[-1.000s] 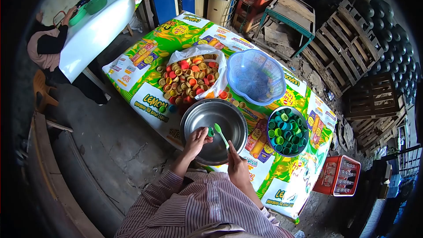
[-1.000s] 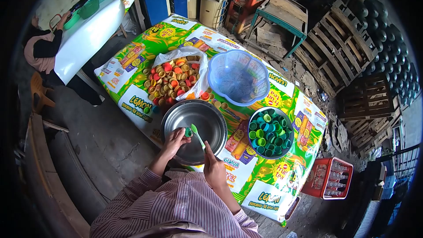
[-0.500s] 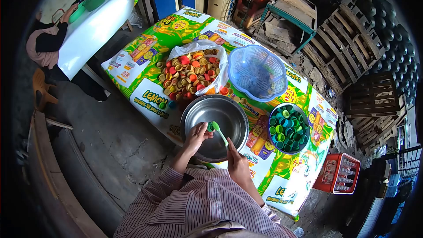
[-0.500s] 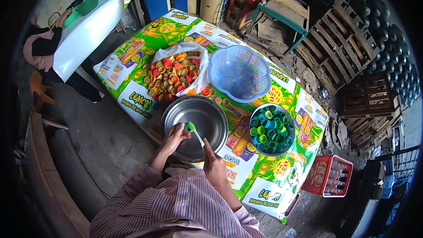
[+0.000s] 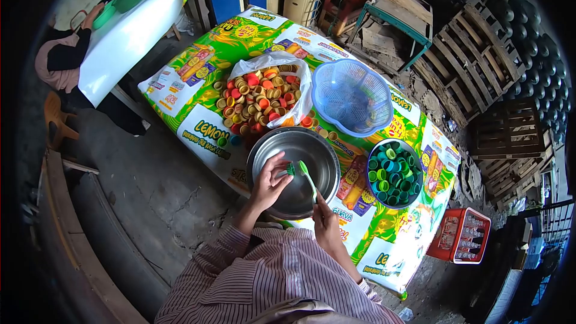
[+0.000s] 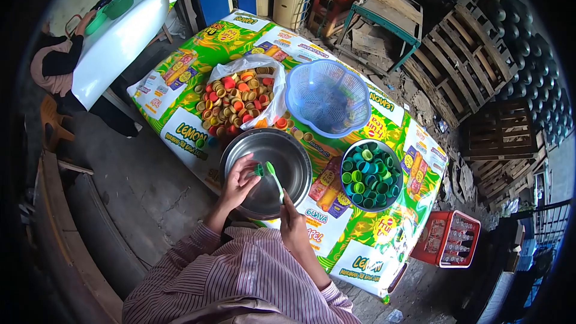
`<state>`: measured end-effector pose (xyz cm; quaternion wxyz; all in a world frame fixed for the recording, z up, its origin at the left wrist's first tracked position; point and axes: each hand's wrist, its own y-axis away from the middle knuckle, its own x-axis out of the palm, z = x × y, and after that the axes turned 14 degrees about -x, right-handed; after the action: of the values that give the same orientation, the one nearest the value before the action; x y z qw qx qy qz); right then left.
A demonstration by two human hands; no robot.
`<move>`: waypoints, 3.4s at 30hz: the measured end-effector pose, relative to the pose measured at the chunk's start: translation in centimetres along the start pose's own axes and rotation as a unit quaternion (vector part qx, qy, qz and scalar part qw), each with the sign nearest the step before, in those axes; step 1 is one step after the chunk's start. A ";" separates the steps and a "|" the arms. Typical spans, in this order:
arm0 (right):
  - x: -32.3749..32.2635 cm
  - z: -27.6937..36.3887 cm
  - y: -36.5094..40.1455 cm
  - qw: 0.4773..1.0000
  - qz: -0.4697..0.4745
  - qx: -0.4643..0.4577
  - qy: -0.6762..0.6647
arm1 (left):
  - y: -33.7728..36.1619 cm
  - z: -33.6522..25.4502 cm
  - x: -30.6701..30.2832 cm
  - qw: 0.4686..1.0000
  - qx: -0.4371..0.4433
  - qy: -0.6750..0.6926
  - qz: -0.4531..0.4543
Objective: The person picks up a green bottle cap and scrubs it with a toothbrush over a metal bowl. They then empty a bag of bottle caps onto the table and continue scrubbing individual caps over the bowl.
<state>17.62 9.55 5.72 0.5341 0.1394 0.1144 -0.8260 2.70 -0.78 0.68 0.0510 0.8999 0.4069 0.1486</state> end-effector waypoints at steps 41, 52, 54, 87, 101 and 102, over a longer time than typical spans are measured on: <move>-1.0 -0.8 0.6 0.966 -0.025 -0.104 0.234 | 1.2 -4.9 0.0 0.896 0.260 -0.348 -0.091; -2.0 -1.5 -0.2 0.930 -0.039 -0.148 0.333 | 1.7 -4.8 0.2 0.844 0.166 -0.509 -0.029; -2.2 0.5 0.5 0.979 -0.068 -0.080 0.173 | 2.6 -5.6 0.9 0.896 0.161 -0.410 -0.052; -7.2 -3.4 -3.0 0.930 -0.186 -0.074 0.309 | -2.0 -1.9 -14.7 0.766 0.099 -0.533 -0.345; -5.0 -2.5 -2.1 0.939 -0.161 -0.124 0.278 | -3.1 0.5 -16.0 0.802 0.073 -0.505 -0.310; -5.2 -2.5 -1.9 0.938 -0.163 -0.123 0.280 | -2.8 -0.2 -15.2 0.815 0.099 -0.455 -0.346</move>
<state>18.14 15.58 5.29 0.3517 0.2774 0.3810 -0.8088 -8.86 -10.26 -3.11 0.1890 0.6650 0.6344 -0.3459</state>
